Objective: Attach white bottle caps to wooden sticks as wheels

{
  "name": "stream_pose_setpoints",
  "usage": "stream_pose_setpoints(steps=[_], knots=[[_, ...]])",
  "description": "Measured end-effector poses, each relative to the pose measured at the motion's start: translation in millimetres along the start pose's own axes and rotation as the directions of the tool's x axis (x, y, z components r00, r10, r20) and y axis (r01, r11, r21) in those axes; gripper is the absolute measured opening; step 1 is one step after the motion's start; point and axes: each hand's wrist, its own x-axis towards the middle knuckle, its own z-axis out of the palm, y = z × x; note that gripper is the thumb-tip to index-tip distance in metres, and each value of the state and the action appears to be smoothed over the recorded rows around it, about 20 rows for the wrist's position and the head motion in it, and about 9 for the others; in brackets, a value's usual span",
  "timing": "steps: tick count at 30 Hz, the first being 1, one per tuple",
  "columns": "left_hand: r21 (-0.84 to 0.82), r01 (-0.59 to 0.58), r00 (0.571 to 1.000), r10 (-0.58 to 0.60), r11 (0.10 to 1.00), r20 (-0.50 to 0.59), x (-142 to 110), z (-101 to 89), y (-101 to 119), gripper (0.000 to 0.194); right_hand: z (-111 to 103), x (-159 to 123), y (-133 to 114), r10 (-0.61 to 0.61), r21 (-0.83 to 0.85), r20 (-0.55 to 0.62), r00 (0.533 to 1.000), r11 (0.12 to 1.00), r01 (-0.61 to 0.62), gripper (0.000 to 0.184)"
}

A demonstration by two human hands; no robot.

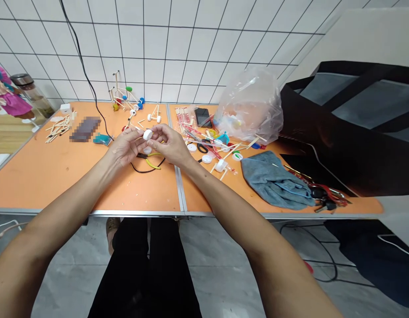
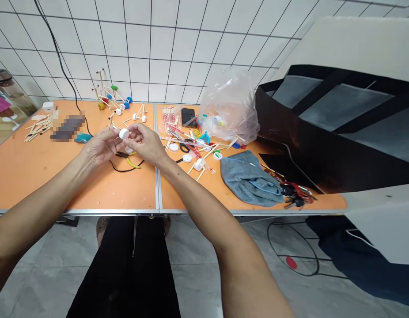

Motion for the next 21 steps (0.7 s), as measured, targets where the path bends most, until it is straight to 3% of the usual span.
stream_pose_setpoints(steps=[7,16,21], knots=[[0.101,-0.149,0.988,0.153,0.984,-0.035,-2.5,6.4,-8.3,0.033,4.6,-2.8,-4.8,0.027,0.002,-0.045,0.999,1.000,-0.027,0.026],[0.032,-0.165,0.985,0.166,0.986,-0.040,-3.9,8.0,-13.3,0.030,7.7,-2.3,-4.3,-0.009,-0.099,-0.096,0.995,0.995,-0.001,0.026],[0.089,-0.157,0.988,0.158,0.984,-0.003,-2.4,2.1,-13.3,0.034,7.6,-0.6,-9.3,0.016,-0.126,-0.099,0.995,0.992,-0.029,0.020]])
